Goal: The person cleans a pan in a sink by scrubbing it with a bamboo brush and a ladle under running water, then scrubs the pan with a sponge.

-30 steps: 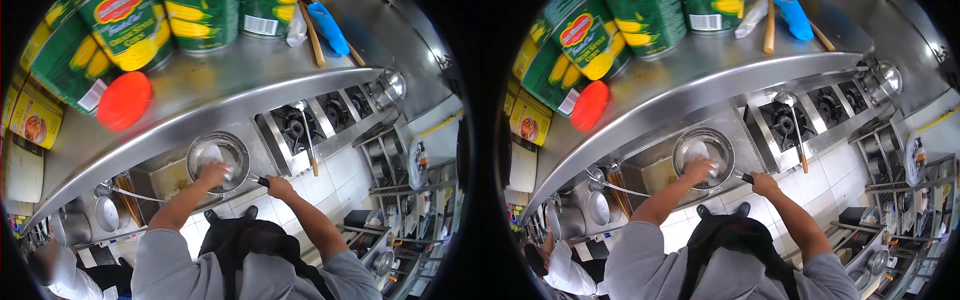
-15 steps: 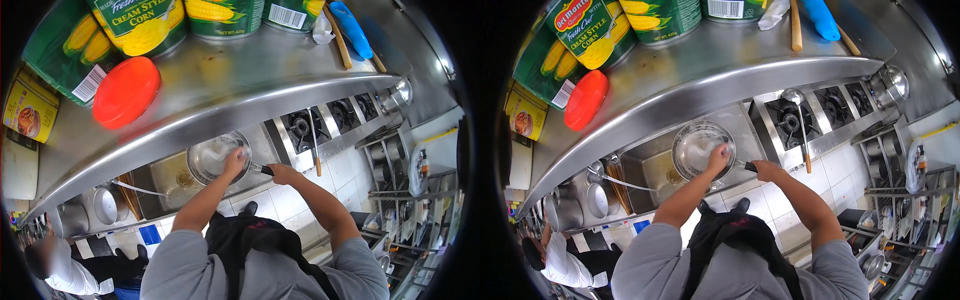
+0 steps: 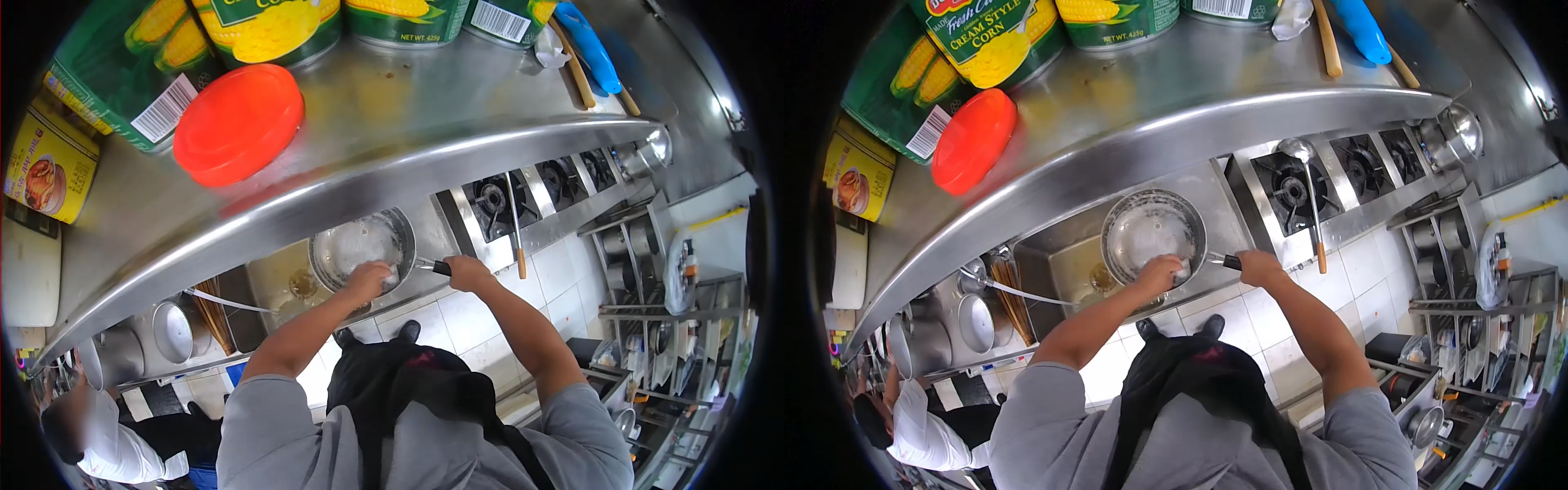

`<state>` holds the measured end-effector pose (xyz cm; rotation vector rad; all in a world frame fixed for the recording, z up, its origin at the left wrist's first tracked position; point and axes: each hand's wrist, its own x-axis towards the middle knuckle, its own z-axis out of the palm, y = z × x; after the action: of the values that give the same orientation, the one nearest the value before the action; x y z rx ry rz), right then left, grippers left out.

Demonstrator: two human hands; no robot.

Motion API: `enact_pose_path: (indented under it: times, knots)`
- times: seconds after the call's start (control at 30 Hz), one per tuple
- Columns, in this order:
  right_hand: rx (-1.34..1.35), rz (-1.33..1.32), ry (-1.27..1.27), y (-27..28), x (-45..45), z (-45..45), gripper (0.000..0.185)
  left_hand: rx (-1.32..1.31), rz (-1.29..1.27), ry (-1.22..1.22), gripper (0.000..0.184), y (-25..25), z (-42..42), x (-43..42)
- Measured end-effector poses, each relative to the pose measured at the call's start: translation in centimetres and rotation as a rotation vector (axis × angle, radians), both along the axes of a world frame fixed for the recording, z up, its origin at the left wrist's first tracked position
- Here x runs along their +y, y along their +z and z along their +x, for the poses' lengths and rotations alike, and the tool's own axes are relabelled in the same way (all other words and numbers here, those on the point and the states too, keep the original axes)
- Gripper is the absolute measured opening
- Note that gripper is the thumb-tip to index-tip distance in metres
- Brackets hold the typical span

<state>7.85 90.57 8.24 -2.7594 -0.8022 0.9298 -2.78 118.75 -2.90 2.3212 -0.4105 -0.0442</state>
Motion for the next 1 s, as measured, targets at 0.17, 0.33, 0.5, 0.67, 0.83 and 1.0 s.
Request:
enact_pose_path:
  times: [0.17,0.33,0.5,0.67,0.83,1.0]
  knots:
    - [-0.019,-0.029,-0.064,0.8,1.7,-1.9,0.031,-0.001,-0.021,0.518,0.015,-1.0,5.7,-6.0]
    - [-0.057,-0.049,-0.094,-0.5,0.6,-1.3,0.031,0.289,0.125,0.247,0.024,-0.1,0.1,-2.1]
    - [-0.067,-0.117,-0.104,-0.3,1.2,-1.6,0.029,0.269,0.487,0.019,0.039,1.9,-2.3,2.0]
    - [-0.078,-0.140,-0.103,0.4,2.2,-1.8,0.031,0.296,0.063,0.610,0.024,2.7,0.6,-7.4]
    - [-0.066,-0.137,-0.129,0.1,1.7,-1.7,0.031,0.042,0.096,-0.066,0.018,7.7,-6.1,4.2]
    - [-0.074,-0.128,-0.110,-0.3,2.6,-2.0,0.032,-0.189,0.107,0.160,0.020,3.4,-3.3,-1.6]
